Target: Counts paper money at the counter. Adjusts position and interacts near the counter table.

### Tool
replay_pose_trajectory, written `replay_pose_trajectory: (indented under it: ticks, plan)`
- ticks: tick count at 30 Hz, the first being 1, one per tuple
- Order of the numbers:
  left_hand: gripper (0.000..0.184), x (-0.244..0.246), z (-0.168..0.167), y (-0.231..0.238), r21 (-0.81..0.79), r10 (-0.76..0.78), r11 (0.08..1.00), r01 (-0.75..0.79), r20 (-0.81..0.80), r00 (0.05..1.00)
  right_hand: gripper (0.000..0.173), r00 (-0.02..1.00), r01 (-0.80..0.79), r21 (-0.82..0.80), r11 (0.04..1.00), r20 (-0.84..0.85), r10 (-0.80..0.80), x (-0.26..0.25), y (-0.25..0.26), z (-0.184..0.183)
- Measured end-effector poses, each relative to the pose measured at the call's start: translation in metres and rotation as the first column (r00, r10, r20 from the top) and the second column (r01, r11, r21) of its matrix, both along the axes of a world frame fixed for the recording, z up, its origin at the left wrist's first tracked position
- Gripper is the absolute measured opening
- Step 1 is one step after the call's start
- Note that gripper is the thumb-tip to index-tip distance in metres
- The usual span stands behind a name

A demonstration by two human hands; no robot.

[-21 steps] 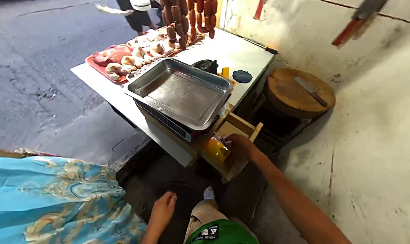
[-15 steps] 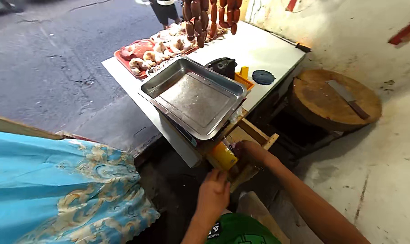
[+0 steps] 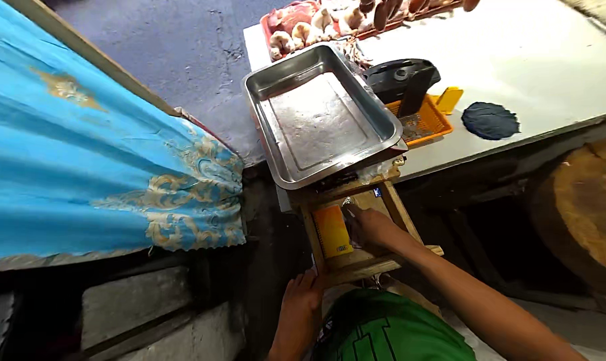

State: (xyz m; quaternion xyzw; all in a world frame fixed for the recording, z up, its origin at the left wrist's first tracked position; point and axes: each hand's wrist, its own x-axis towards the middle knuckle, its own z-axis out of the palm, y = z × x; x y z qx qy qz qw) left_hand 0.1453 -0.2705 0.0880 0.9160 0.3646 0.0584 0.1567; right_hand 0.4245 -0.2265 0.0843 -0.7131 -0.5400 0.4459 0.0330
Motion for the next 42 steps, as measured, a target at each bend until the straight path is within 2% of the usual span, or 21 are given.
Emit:
replay_pose_trajectory:
  ticks: [3,6,10,13,18,20,23,25,27,29,30,31,33,34,35,36,38,39,40,41,42]
  plan:
    - [0.022,0.005,0.008,-0.008,-0.107,0.127,0.986,-0.129,-0.025,0.992,0.040,0.995,-0.060,0.040,0.997,0.079,0.056,0.004,0.022,-0.022]
    - [0.027,0.011,0.013,-0.018,-0.145,0.251,0.958,-0.249,0.001,0.968,0.035,0.986,-0.116,0.009,0.993,0.118,0.114,0.004,0.036,-0.026]
    - [0.031,0.020,0.003,-0.042,-0.169,0.460,0.882,-0.439,0.115,0.880,0.037,0.977,-0.179,-0.013,0.984,0.114,0.180,0.009,0.045,-0.032]
    - [0.033,0.027,-0.007,-0.053,-0.199,0.559,0.826,-0.527,0.175,0.810,0.034,0.971,-0.206,-0.031,0.978,0.122,0.208,0.010,0.048,-0.033]
    - [0.042,0.031,-0.009,-0.051,-0.313,0.610,0.766,-0.561,0.081,0.788,0.039,0.974,-0.175,-0.075,0.982,0.135,0.184,0.002,0.049,-0.032]
    - [0.046,0.033,-0.006,-0.049,-0.313,0.626,0.742,-0.593,0.009,0.779,0.034,0.976,-0.165,-0.070,0.984,0.132,0.173,0.002,0.047,-0.031]
    - [0.053,0.038,0.006,-0.049,-0.210,0.667,0.725,-0.656,-0.021,0.745,0.029,0.995,-0.088,0.004,0.996,0.051,0.088,0.012,0.036,-0.025]
    - [0.046,0.040,0.012,-0.050,-0.085,0.649,0.760,-0.644,0.129,0.750,0.025,0.997,0.051,0.101,0.994,-0.063,-0.045,0.025,0.019,-0.012]
    - [0.034,0.048,0.024,-0.049,-0.095,0.596,0.797,-0.596,0.277,0.754,0.019,0.960,0.235,0.213,0.948,-0.205,-0.192,0.041,-0.001,-0.003]
    - [0.026,0.064,0.034,-0.050,-0.230,0.520,0.854,-0.467,0.401,0.754,0.017,0.837,0.458,0.200,0.866,-0.425,-0.344,0.053,-0.020,0.005]
    - [0.024,0.075,0.034,-0.050,-0.332,0.490,0.868,-0.369,0.456,0.743,0.014,0.700,0.573,0.117,0.811,-0.584,-0.411,0.056,-0.028,0.011]
    - [0.024,0.088,0.032,-0.050,-0.441,0.472,0.861,-0.255,0.504,0.723,0.009,0.507,0.654,-0.010,0.756,-0.736,-0.449,0.056,-0.036,0.016]
    - [0.037,0.113,0.024,-0.046,-0.628,0.490,0.776,-0.053,0.548,0.678,0.007,0.092,0.651,-0.291,0.701,-0.887,-0.453,0.052,-0.051,0.021]
    - [0.047,0.125,0.021,-0.042,-0.703,0.524,0.711,0.014,0.543,0.656,0.010,-0.076,0.594,-0.399,0.699,-0.892,-0.445,0.048,-0.057,0.024]
    - [0.057,0.136,0.019,-0.038,-0.757,0.563,0.651,0.063,0.537,0.629,0.013,-0.189,0.526,-0.468,0.710,-0.879,-0.438,0.043,-0.064,0.025]
    - [0.063,0.145,0.018,-0.035,-0.794,0.613,0.603,0.083,0.527,0.588,0.016,-0.249,0.468,-0.502,0.727,-0.864,-0.437,0.038,-0.070,0.026]
    - [0.051,0.159,0.020,-0.026,-0.828,0.714,0.552,0.093,0.528,0.460,0.016,-0.269,0.415,-0.536,0.735,-0.844,-0.464,0.024,-0.078,0.028]
    - [0.038,0.166,0.022,-0.022,-0.850,0.771,0.522,0.072,0.506,0.387,0.012,-0.229,0.404,-0.539,0.739,-0.842,-0.489,0.018,-0.082,0.028]
    - [0.034,0.169,0.023,-0.019,-0.874,0.820,0.482,0.056,0.472,0.324,0.011,-0.171,0.397,-0.541,0.742,-0.837,-0.519,0.013,-0.085,0.028]
    - [0.039,0.170,0.021,-0.015,-0.884,0.844,0.461,0.079,0.464,0.268,0.011,-0.106,0.388,-0.533,0.752,-0.836,-0.538,0.009,-0.088,0.027]
    - [0.043,0.170,0.019,-0.010,-0.864,0.838,0.483,0.140,0.503,0.210,0.013,-0.047,0.388,-0.515,0.764,-0.839,-0.542,0.006,-0.090,0.025]
